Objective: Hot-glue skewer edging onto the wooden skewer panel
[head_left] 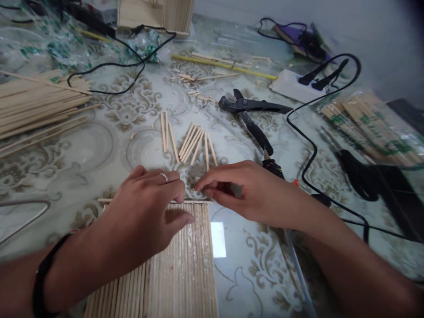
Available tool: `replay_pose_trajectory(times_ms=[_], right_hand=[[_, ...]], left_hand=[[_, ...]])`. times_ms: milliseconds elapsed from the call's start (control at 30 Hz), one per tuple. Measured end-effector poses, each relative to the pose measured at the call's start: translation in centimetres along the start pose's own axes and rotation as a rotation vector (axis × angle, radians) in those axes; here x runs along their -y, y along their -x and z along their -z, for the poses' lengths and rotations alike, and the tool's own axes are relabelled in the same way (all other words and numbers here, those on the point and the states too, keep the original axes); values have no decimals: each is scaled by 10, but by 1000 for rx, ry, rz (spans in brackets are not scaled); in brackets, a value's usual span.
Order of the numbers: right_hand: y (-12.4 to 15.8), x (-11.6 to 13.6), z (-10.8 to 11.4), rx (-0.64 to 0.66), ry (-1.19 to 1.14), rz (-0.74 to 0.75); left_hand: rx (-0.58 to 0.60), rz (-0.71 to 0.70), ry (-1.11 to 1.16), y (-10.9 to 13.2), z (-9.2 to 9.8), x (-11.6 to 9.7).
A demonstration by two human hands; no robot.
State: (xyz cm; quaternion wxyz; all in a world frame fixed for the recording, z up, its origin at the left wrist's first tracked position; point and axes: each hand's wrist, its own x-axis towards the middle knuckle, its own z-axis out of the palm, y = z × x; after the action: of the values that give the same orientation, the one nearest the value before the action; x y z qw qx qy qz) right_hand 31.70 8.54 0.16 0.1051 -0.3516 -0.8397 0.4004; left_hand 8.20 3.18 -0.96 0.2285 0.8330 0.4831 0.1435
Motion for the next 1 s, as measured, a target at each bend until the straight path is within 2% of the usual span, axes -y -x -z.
replay_pose_trajectory(times_ms=[133, 367, 700, 1000], right_hand=[[-2, -1, -3, -2, -12, -11], [-4, -4, -6, 5, -70, 95], [-4, -1, -7, 97, 120, 161], [-9, 2, -7, 145, 164, 154]], left_hand=[[-2, -18, -3, 1, 0, -1], [0, -39, -2, 3, 0, -2], [19, -25, -10, 0, 2, -4], [48, -26, -36, 0, 2, 0]])
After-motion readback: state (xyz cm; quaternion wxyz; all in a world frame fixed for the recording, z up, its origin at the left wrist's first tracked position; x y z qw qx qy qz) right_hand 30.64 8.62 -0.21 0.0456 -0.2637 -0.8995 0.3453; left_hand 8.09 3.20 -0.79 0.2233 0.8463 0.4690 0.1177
